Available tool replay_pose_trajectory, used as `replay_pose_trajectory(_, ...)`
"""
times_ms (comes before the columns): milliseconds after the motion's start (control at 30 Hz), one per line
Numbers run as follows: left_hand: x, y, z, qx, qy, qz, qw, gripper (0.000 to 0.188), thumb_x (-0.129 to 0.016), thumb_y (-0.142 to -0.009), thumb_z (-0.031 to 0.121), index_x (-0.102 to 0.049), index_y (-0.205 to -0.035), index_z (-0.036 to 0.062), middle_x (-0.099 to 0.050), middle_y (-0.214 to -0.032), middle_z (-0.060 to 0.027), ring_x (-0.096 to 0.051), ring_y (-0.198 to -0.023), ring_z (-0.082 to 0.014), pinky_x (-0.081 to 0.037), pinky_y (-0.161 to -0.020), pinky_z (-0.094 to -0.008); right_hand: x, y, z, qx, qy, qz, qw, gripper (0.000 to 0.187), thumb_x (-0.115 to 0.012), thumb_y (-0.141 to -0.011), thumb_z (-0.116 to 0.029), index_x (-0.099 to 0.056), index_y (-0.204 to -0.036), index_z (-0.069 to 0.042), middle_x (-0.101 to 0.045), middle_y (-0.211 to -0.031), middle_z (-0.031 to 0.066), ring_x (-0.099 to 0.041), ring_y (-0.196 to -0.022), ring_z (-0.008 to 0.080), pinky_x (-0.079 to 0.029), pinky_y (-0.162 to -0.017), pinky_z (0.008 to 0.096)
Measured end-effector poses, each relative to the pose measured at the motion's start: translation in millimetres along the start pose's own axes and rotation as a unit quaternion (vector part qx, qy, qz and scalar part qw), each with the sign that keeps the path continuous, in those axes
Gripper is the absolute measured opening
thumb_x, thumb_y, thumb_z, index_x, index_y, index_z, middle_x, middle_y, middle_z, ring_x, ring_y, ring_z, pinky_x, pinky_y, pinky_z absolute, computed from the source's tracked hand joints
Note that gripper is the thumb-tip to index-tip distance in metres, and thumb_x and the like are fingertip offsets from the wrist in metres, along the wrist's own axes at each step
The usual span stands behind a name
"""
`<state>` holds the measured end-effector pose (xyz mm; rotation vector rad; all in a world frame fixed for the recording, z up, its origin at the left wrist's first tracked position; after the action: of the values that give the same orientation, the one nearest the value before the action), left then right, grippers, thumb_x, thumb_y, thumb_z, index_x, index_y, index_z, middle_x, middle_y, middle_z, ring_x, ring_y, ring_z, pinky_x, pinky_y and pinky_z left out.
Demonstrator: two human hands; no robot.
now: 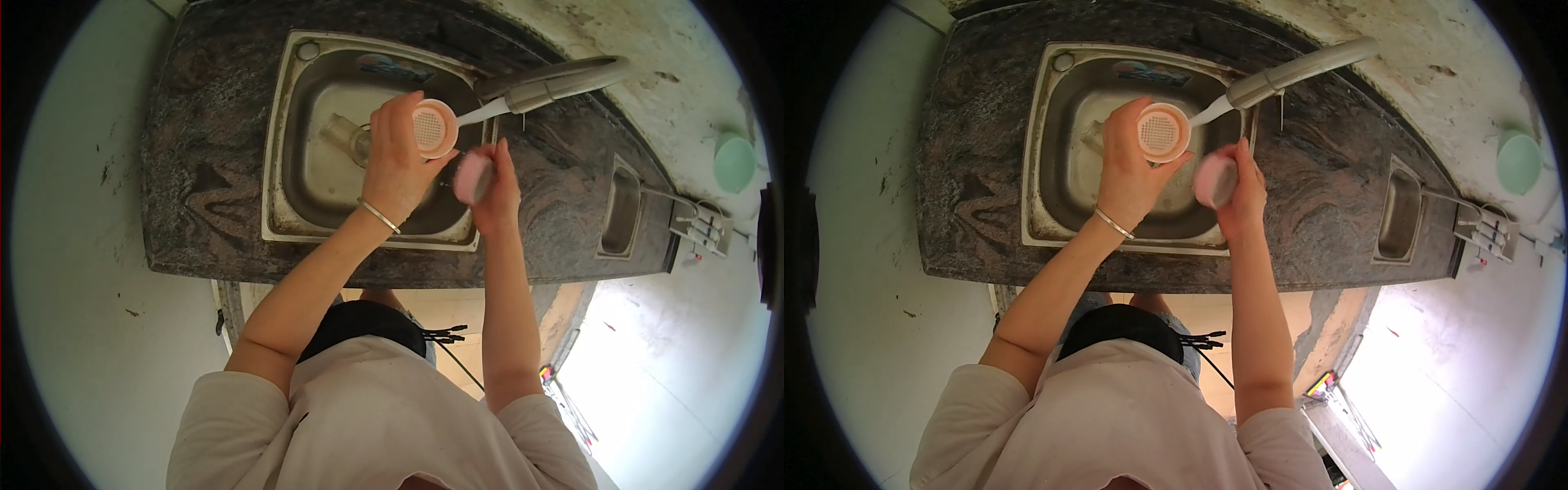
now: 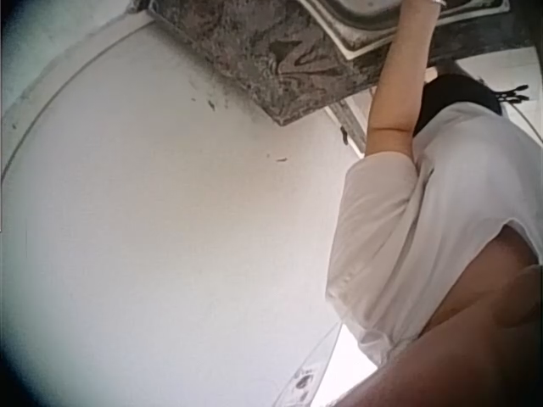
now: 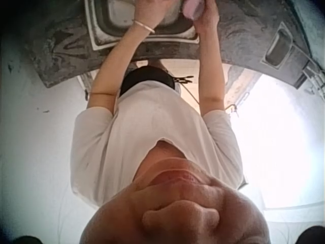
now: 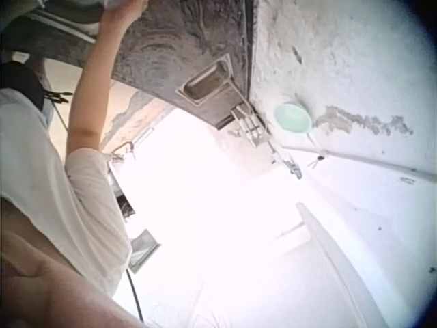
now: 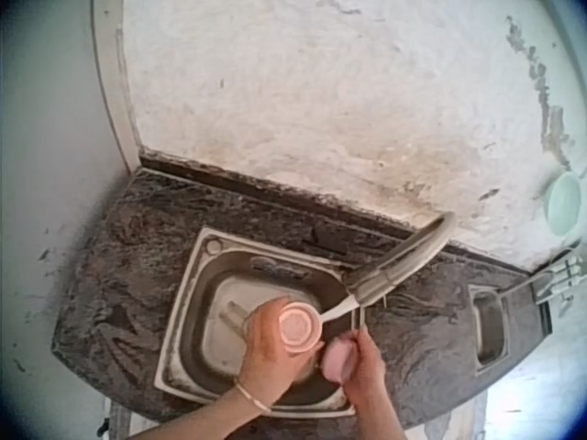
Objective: Washing a pink water bottle and a clear glass jar in a sink.
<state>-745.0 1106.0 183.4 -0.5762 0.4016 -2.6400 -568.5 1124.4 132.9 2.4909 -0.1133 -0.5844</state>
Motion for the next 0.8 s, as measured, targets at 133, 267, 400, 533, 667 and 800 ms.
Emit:
replay_pose_trajectory(133, 3, -4, 2, -0.083, -0.057, -0.002, 0.995, 0.075, -0.08, -0.061, 0.006, -0.042, -0.125, 0.0045, -0.051, -0.116, -0.0157, -0.049, -0.108, -0.0337, -0.043, -0.089, -0.0406, -43, 29, -34, 0.203, 0.341, -0.062, 0.916, 0.021, -0.06, -0.088, -0.017, -0.066, -0.103, -0.005, -0.061, -0.078, 0.001, -0.055, -0.069, 0.0086, -0.044, -0.061, 0.0225)
replay_pose_trajectory(267, -10, -3, -6, -0.074, -0.006, -0.038, 0.996, 0.073, -0.078, -0.062, 0.004, -0.041, -0.125, 0.0045, -0.051, -0.117, -0.0162, -0.051, -0.106, -0.0346, -0.044, -0.088, -0.0401, -80, 36, -25, 0.156, 0.617, -0.112, 0.763, 0.057, -0.062, -0.08, -0.015, -0.045, -0.134, -0.014, -0.064, -0.077, 0.0104, -0.064, -0.066, 0.0221, -0.05, -0.064, 0.0318)
replay_pose_trajectory(400, -19, -10, -17, -0.036, 0.044, -0.111, 0.992, 0.07, -0.077, -0.065, 0.004, -0.041, -0.125, 0.0047, -0.051, -0.117, -0.0167, -0.053, -0.104, -0.0364, -0.046, -0.087, -0.0397, -83, 31, -27, 0.154, 0.609, -0.184, 0.756, 0.066, -0.06, -0.077, -0.014, -0.039, -0.139, -0.022, -0.063, -0.073, 0.0117, -0.064, -0.067, 0.0271, -0.051, -0.066, 0.0355)
replay_pose_trajectory(533, -20, -28, -21, -0.042, 0.033, -0.183, 0.982, 0.068, -0.077, -0.065, 0.008, -0.042, -0.123, 0.0049, -0.051, -0.116, -0.0172, -0.053, -0.106, -0.0364, -0.046, -0.088, -0.0391, -74, 34, -34, 0.129, 0.666, -0.261, 0.687, 0.068, -0.061, -0.076, -0.013, -0.039, -0.139, -0.027, -0.062, -0.07, 0.0098, -0.063, -0.065, 0.0258, -0.05, -0.063, 0.0347)
replay_pose_trajectory(667, -20, -36, -23, -0.037, 0.02, -0.195, 0.98, 0.065, -0.077, -0.066, 0.011, -0.044, -0.121, 0.0043, -0.051, -0.118, -0.017, -0.053, -0.107, -0.0359, -0.047, -0.088, -0.039, -70, 25, -50, 0.179, 0.766, -0.227, 0.575, 0.059, -0.06, -0.075, -0.012, -0.046, -0.131, -0.024, -0.063, -0.072, 0.0081, -0.063, -0.065, 0.0267, -0.05, -0.061, 0.0358)
replay_pose_trajectory(800, -26, -34, -18, 0.004, 0.054, -0.229, 0.972, 0.062, -0.078, -0.067, 0.015, -0.045, -0.119, 0.0052, -0.055, -0.116, -0.0147, -0.056, -0.106, -0.0314, -0.047, -0.088, -0.0379, -79, 16, -55, 0.293, 0.844, -0.136, 0.427, 0.053, -0.059, -0.075, -0.011, -0.049, -0.125, -0.022, -0.064, -0.078, 0.0085, -0.063, -0.068, 0.0289, -0.051, -0.061, 0.0376)
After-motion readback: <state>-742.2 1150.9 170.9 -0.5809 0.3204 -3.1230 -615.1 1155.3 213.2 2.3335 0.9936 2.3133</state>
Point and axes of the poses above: each hand's wrist, its own y-axis away from the middle knuckle, its own x-axis out of the back of the hand, z = x × y, the point moved 7 cm from there along -y, towards the middle knuckle
